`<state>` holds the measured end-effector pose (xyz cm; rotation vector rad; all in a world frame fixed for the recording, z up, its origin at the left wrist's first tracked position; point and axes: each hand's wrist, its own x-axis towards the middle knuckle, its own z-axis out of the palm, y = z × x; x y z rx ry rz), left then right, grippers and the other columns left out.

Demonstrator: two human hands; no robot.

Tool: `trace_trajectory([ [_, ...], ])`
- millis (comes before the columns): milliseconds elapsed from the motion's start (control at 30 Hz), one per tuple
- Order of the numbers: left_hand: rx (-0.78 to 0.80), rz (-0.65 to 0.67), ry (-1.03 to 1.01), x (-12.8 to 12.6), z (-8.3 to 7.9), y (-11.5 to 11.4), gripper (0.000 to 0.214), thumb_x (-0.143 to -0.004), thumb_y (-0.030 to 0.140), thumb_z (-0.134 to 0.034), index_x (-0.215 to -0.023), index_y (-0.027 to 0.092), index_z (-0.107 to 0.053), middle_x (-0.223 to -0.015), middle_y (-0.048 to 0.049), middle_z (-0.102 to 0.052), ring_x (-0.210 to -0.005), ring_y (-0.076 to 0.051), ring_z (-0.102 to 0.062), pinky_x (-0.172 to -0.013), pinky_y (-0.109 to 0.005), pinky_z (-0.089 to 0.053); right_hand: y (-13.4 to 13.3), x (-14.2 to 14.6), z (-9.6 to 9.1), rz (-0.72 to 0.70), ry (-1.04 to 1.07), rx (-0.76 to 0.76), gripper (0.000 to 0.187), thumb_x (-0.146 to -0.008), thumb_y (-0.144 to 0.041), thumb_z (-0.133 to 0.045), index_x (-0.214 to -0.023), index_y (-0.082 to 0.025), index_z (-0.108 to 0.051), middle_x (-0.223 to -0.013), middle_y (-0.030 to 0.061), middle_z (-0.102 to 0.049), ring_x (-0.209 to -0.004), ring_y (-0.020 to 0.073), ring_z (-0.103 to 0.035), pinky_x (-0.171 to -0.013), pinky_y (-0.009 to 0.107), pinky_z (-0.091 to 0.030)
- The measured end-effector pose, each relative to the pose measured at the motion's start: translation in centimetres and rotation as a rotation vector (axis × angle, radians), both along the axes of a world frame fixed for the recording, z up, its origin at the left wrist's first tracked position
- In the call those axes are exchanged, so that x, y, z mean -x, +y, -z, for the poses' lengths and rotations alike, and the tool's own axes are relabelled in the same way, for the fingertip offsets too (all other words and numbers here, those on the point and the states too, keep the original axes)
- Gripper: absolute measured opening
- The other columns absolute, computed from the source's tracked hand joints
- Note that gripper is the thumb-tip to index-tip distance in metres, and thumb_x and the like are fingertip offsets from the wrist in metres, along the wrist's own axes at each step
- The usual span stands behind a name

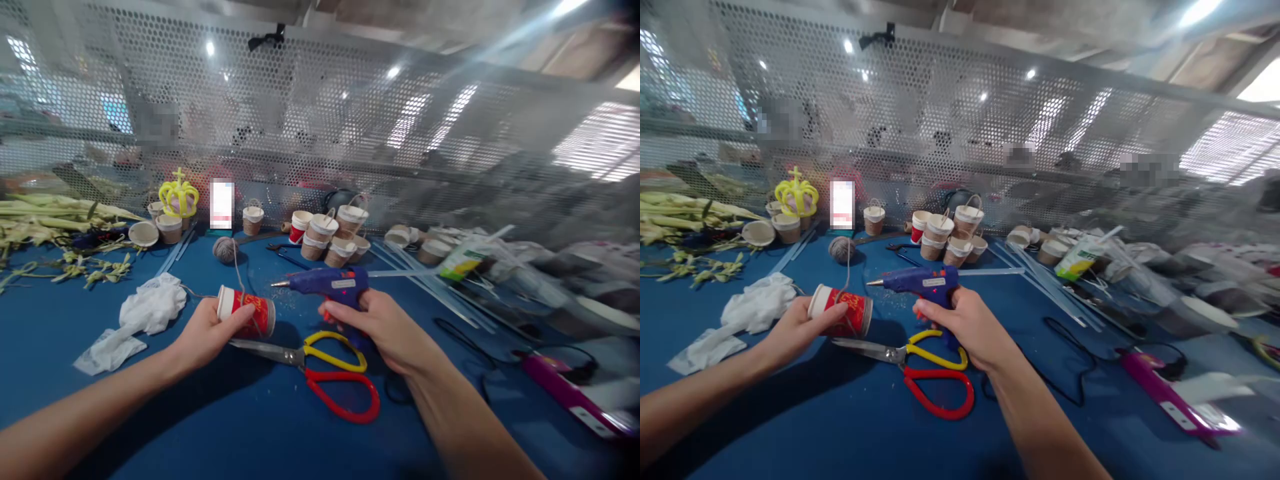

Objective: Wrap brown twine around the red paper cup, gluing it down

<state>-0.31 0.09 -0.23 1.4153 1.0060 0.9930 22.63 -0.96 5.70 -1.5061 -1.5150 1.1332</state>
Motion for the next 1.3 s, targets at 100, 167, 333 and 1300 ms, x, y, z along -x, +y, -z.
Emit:
trace_trajectory([
  [100,-0.011,0.003,0.003,0.2,-0.1,0.2,0.032,-0.076,0.04,-0.053,-0.07,0.01,-0.064,-0.061,-0.0019,-0.063,-0.055,-0.012,-0.052,-0.054,-0.021,-0.042,0.1,0.1,-0.3,-0.044,0.035,0.042,0.028,-0.068,-0.038,-0.064,-0.076,-0.012,-0.058,-0.069,0.0018,-0.06,-0.058,0.0083,-0.052,-0.053,0.02,-0.041],
  [167,-0.007,-0.007,0.015,0.3,-0.1,0.3,0.034,-0.075,0.041,-0.053,-0.07,0.01,-0.064,-0.06,-0.0023,-0.062,-0.054,-0.012,-0.052,-0.054,-0.021,-0.042,0.2,0.2,-0.4,-0.069,0.029,0.06,0.028,-0.068,-0.038,-0.064,-0.076,-0.012,-0.057,-0.066,0.0005,-0.058,-0.054,0.0069,-0.05,-0.05,0.02,-0.039],
  [333,-0.055,-0.004,0.056,0.6,-0.5,0.1,0.034,-0.076,0.04,-0.052,-0.071,0.009,-0.065,-0.064,-0.0047,-0.063,-0.058,-0.014,-0.054,-0.057,-0.023,-0.044,1.0,0.3,-0.2,-0.096,0.031,0.11,0.028,-0.069,-0.038,-0.063,-0.074,-0.011,-0.056,-0.065,-0.0002,-0.055,-0.051,0.0054,-0.046,-0.048,0.019,-0.038],
  [1300,-0.282,0.151,0.278,0.6,-1.0,0.8,0.034,-0.079,0.037,-0.047,-0.058,0.012,-0.056,-0.05,0.0014,-0.045,-0.047,-0.009,-0.035,-0.044,-0.02,-0.032,8.0,-1.0,6.1,0.224,-0.807,0.036,0.031,-0.084,-0.035,-0.045,-0.098,-0.01,-0.056,-0.097,0.0133,-0.059,-0.089,0.0232,-0.057,-0.076,0.039,-0.044],
])
